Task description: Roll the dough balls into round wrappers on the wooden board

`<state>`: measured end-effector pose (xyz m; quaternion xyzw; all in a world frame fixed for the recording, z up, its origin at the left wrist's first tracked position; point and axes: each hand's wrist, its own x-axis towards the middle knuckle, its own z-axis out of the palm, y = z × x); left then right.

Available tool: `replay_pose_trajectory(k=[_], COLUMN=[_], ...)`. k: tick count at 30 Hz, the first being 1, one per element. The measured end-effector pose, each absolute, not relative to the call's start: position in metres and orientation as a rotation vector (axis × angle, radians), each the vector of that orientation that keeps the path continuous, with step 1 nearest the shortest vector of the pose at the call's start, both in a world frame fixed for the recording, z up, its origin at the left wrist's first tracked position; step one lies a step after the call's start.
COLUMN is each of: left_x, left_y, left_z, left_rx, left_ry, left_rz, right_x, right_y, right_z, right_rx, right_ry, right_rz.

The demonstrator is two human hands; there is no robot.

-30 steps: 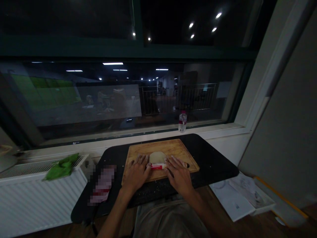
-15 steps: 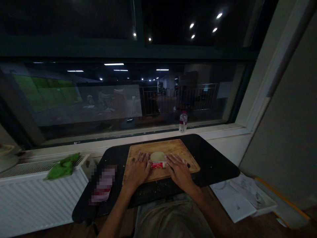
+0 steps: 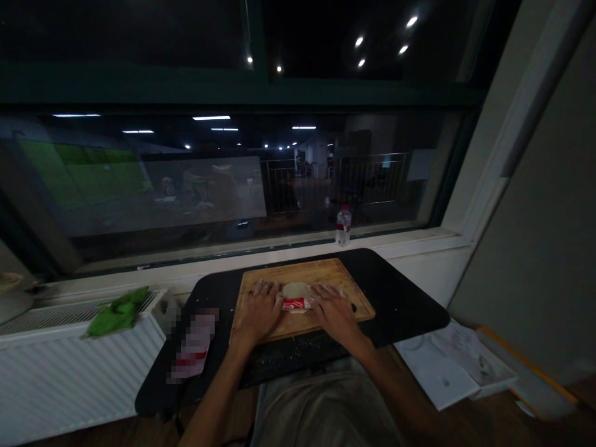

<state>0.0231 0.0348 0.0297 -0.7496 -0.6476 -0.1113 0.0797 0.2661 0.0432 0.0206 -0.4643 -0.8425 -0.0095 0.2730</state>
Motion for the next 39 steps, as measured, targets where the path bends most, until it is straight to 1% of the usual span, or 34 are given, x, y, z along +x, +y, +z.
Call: replay_pose_trajectory(k=[10, 20, 27, 32, 39], left_x=[0.021, 0.017, 0.032, 0.036, 0.04], left_y=[0.024, 0.026, 0.03, 0.035, 0.034], left_z=[0.029, 0.041, 0.034, 0.031, 0.034], left_rx=[-2.297, -2.407, -2.475, -2.486, -2.486], left_ry=[-1.874, -1.607, -1.493, -1.452, -1.566], left_rz=[-0.392, -0.537, -0.569, -0.647, -0.585], right_x=[0.266, 0.274, 0.266, 0.262, 0.257], right_y=[0.02, 0.05, 0.049, 0.049, 0.05], right_z=[0.011, 0.03, 0.035, 0.037, 0.042], right_rx=[-1.298, -1.343, -1.439, -1.471, -1.516], right_ry=[-2.22, -2.406, -2.391, -2.384, -2.375], right_rz=[-0.011, 0.171, 0.2, 0.205, 0.166])
